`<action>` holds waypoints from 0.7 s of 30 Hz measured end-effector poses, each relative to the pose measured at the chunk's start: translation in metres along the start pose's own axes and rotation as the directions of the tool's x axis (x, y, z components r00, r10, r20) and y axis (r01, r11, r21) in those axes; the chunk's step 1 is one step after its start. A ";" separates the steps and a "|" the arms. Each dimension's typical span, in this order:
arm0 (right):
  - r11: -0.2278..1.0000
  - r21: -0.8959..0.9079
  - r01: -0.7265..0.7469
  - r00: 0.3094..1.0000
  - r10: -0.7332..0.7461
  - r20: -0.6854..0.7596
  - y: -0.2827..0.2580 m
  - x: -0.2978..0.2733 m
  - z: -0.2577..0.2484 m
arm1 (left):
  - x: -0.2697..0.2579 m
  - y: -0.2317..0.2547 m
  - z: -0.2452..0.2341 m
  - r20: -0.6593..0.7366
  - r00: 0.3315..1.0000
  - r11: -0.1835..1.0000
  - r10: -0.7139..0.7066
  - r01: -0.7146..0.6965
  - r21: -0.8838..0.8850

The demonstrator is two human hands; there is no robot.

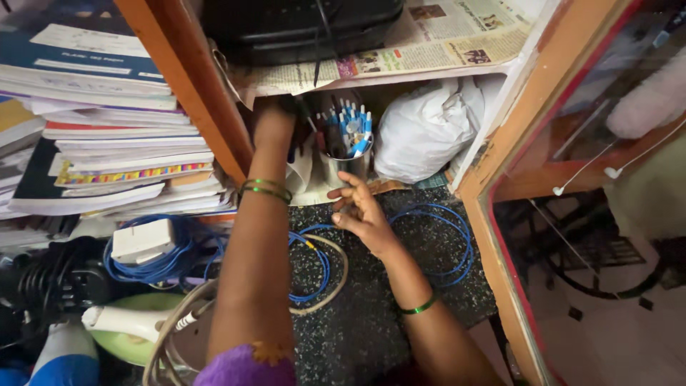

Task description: The person organizes a cluttered desk by picking up and placing down various items, including an iron, hair dryer, extension cord, and a black electronic device. They wrap the iron's cord and place the items back on the desk or shelf.

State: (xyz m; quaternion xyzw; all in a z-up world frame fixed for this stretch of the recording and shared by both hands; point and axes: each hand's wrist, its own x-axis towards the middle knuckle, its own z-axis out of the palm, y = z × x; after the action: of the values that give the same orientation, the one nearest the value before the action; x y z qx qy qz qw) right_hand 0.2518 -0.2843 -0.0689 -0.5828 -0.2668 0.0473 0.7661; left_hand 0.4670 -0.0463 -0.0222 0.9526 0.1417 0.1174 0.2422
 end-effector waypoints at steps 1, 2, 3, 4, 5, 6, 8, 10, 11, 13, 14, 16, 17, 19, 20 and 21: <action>1.000 -0.003 0.007 1.000 -0.007 0.007 0.001 -0.001 -0.001 | 0.001 0.001 0.004 -0.008 1.000 0.998 0.007 -0.007 0.070; 1.000 -0.002 0.014 1.000 -0.014 0.018 0.003 0.000 0.000 | 0.000 0.001 0.008 -0.007 1.000 0.991 0.015 -0.014 0.136; 0.999 -0.051 0.012 1.000 -0.012 0.003 0.005 0.000 0.000 | -0.004 0.001 0.011 -0.007 1.000 0.980 0.024 -0.022 0.196; 0.995 -0.099 0.011 1.000 -0.012 -0.014 0.006 0.001 -0.001 | -0.007 0.002 0.012 -0.005 0.999 0.967 0.039 -0.036 0.252; 0.989 -0.146 0.008 0.999 -0.013 -0.030 0.008 0.002 -0.001 | -0.011 0.002 0.014 -0.006 0.999 0.957 0.051 -0.048 0.288; 0.983 -0.185 0.016 0.998 -0.026 -0.050 0.009 0.002 -0.002 | -0.016 0.004 0.015 -0.008 0.997 0.947 0.071 -0.066 0.314; 0.965 -0.261 0.029 0.995 -0.054 -0.089 0.013 0.003 -0.003 | -0.023 0.010 0.019 -0.007 0.993 0.926 0.118 -0.108 0.361; 0.936 -0.350 0.038 0.992 -0.078 -0.102 0.019 0.005 -0.004 | -0.030 0.013 0.019 -0.012 0.985 0.906 0.175 -0.156 0.394; 0.919 -0.392 0.042 0.990 -0.090 -0.107 0.022 0.006 -0.003 | -0.035 0.014 0.019 -0.019 0.978 0.893 0.209 -0.183 0.410; 0.884 -0.464 0.051 0.987 -0.115 -0.110 0.028 0.006 -0.003 | -0.051 0.013 0.016 -0.026 0.959 0.867 0.283 -0.244 0.435; 0.866 -0.498 0.055 0.986 -0.125 -0.109 0.031 0.005 -0.002 | -0.062 0.012 0.013 -0.015 0.954 0.874 0.301 -0.270 0.405; 0.850 -0.522 0.068 0.984 -0.143 -0.104 0.038 0.007 -0.003 | -0.091 0.014 0.003 0.019 0.952 0.910 0.306 -0.299 0.288; 0.842 -0.534 0.074 0.984 -0.150 -0.100 0.042 0.007 -0.004 | -0.109 0.016 -0.006 -0.088 0.894 0.845 0.439 -0.378 0.379; 0.862 -0.503 0.065 0.987 -0.128 -0.092 0.048 0.007 -0.004 | -0.156 0.018 -0.033 -0.192 0.750 0.717 0.633 -0.474 0.510; 0.872 -0.485 0.062 0.989 -0.118 -0.087 0.050 0.007 -0.003 | -0.181 0.018 -0.050 -0.205 0.691 0.667 0.694 -0.508 0.546; 0.838 -0.542 0.065 0.987 -0.135 -0.090 0.051 0.006 -0.002 | -0.205 0.016 -0.070 -0.213 0.626 0.612 0.750 -0.536 0.582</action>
State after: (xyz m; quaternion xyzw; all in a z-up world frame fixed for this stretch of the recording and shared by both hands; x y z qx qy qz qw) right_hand 0.2700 -0.2679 -0.1144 -0.7610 -0.2510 -0.1058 0.5887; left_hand 0.2587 -0.0968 0.0140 0.9122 -0.1467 0.3712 -0.0925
